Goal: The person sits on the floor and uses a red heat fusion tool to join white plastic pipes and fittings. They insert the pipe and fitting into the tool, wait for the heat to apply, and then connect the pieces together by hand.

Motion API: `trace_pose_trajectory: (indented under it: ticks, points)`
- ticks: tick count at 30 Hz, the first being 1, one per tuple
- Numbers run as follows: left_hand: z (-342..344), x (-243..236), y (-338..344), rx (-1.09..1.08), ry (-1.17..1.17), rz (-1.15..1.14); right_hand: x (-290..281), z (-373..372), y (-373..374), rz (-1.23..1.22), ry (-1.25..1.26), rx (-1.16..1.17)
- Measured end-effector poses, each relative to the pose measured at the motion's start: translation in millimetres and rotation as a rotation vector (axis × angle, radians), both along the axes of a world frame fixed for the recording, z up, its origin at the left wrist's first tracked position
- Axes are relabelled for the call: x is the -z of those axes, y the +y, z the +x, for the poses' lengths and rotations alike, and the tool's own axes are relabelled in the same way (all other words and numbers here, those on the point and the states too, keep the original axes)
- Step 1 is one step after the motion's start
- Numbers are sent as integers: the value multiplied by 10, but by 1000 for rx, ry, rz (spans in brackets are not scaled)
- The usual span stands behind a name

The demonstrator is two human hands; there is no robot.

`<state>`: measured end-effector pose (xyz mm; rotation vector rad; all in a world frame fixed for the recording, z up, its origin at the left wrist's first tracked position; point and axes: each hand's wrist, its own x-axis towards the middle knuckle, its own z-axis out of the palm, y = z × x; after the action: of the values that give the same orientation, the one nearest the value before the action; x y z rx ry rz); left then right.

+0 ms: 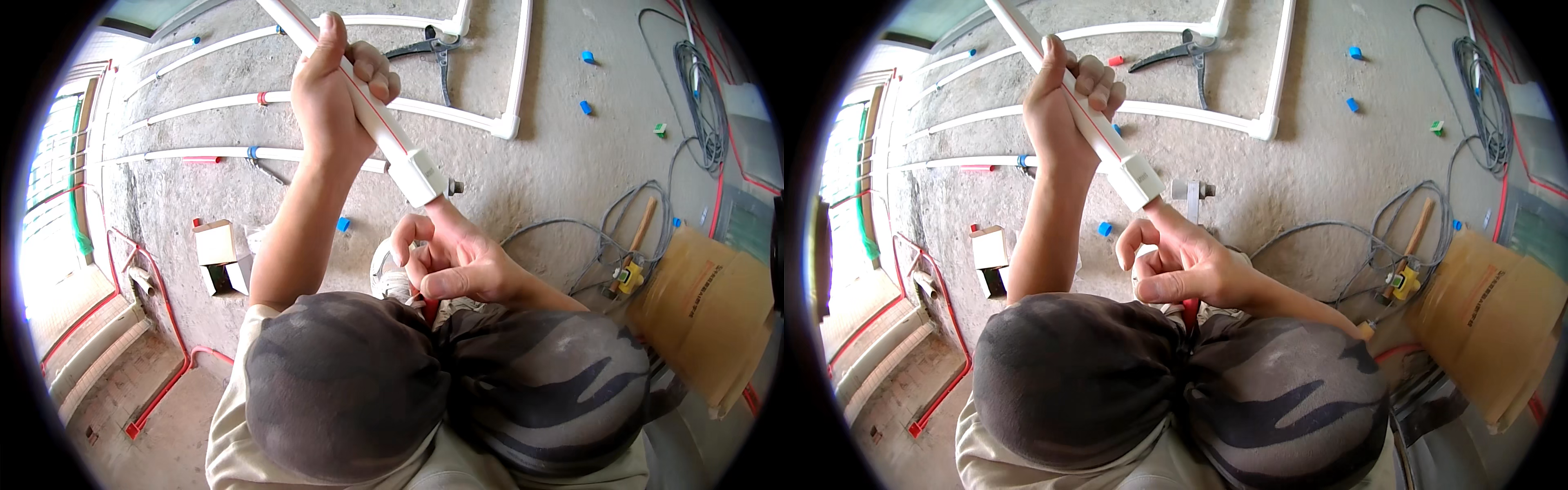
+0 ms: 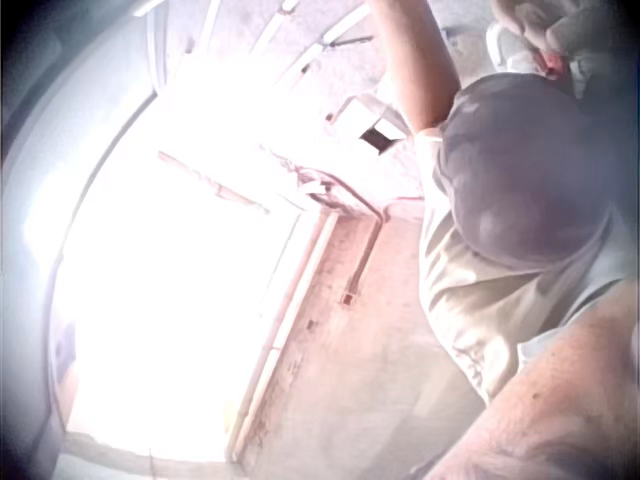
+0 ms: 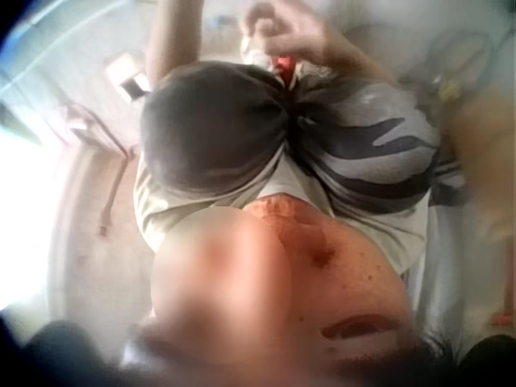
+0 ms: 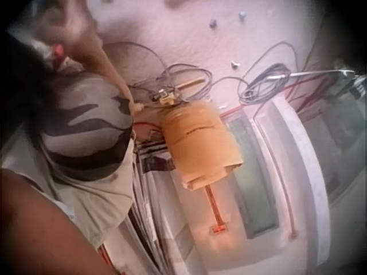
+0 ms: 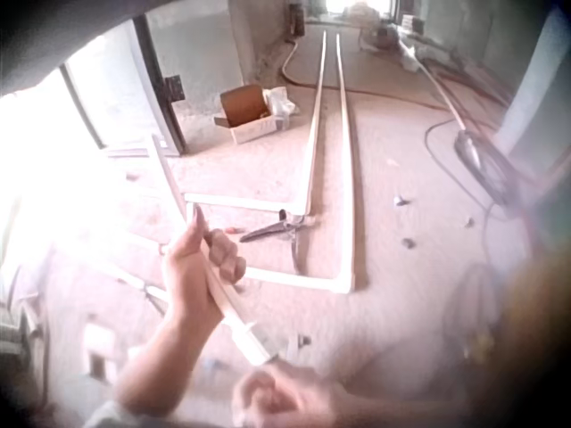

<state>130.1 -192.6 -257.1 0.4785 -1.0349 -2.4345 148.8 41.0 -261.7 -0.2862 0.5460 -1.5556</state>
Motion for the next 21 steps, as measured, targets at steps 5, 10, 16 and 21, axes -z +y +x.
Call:
trace_pose_trajectory:
  ticks: [5, 10, 16, 21]
  points:
    - [-28, -159, -66, -61, 40, -92, 63, 61, 3, 67, 347, 155]
    - [29, -375, -183, -161, 44, -297, 195, 41, 86, 151, 659, 530]
    - [222, -609, 294, 65, 94, -526, 186, 70, -42, 22, 705, 594]
    - [282, -643, 372, 91, 165, -575, 144, -36, -16, -149, 978, 599]
